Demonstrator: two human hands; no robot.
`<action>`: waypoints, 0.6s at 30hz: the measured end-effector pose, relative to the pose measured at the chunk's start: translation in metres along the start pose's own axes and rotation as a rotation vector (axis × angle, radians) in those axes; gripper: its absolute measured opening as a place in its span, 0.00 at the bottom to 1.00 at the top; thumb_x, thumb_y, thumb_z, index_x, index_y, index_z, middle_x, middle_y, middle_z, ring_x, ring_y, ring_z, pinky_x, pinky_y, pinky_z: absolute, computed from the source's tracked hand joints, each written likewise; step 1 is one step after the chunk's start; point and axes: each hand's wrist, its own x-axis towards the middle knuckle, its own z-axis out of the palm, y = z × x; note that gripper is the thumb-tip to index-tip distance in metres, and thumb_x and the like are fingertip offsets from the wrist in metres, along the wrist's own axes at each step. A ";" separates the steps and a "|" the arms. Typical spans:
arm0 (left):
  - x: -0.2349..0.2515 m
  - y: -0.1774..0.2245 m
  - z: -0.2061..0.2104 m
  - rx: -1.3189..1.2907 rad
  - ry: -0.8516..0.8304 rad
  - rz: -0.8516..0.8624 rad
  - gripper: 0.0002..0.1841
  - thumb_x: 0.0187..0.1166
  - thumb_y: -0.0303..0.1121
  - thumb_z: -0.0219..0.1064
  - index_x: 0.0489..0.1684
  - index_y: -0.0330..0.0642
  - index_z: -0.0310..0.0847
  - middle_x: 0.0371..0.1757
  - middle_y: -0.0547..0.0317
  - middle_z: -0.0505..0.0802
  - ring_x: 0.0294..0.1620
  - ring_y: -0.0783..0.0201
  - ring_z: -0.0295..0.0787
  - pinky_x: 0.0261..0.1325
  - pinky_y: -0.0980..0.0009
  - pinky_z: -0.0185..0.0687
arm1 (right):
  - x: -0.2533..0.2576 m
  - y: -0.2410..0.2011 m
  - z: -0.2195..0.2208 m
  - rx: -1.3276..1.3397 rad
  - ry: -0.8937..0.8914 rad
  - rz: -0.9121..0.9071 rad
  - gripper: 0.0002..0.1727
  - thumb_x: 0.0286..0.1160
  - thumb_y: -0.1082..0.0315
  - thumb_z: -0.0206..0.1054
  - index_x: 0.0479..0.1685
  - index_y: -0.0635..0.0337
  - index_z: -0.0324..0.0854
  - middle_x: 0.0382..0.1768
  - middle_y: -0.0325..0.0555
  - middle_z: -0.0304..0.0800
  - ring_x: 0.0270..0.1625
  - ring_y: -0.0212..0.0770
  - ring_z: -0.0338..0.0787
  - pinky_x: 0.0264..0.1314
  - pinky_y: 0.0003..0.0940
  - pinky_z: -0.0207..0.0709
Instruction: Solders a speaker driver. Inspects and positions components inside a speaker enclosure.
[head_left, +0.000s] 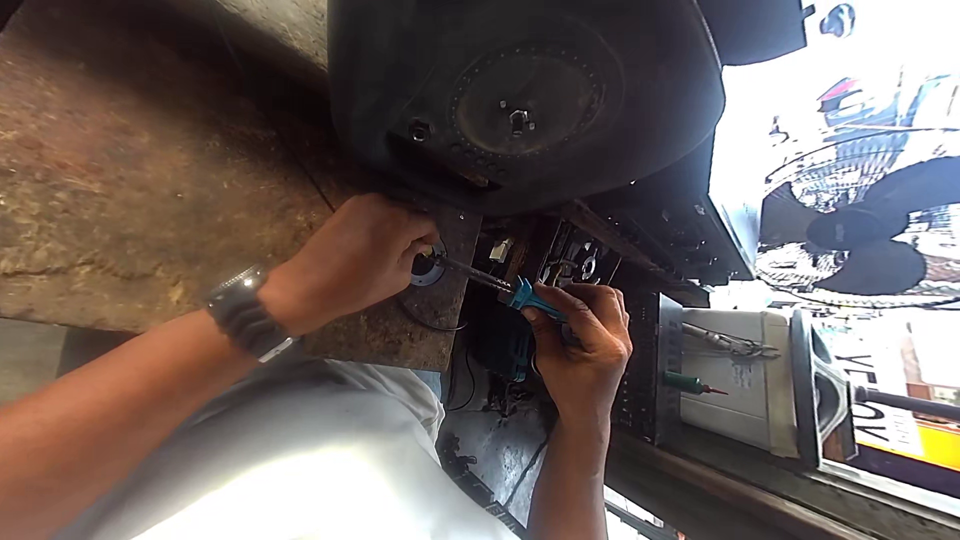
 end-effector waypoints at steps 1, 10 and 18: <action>0.000 0.000 0.000 -0.001 0.000 0.000 0.11 0.83 0.31 0.61 0.44 0.49 0.93 0.35 0.63 0.94 0.39 0.65 0.91 0.44 0.62 0.85 | 0.000 0.000 0.000 -0.001 0.000 0.000 0.12 0.69 0.60 0.80 0.51 0.45 0.96 0.48 0.43 0.88 0.55 0.42 0.83 0.59 0.44 0.72; 0.000 0.000 0.000 0.015 -0.013 -0.007 0.11 0.83 0.30 0.62 0.43 0.49 0.93 0.35 0.63 0.93 0.39 0.64 0.91 0.45 0.62 0.85 | 0.000 0.001 0.000 0.000 0.018 0.001 0.12 0.69 0.60 0.80 0.51 0.46 0.96 0.48 0.44 0.88 0.55 0.42 0.83 0.59 0.43 0.72; 0.000 -0.001 0.002 0.014 -0.010 0.009 0.10 0.82 0.30 0.62 0.42 0.49 0.93 0.37 0.63 0.94 0.42 0.64 0.91 0.47 0.61 0.85 | -0.001 0.001 0.001 0.008 0.014 0.003 0.12 0.69 0.61 0.80 0.51 0.46 0.96 0.48 0.44 0.88 0.55 0.42 0.83 0.60 0.44 0.72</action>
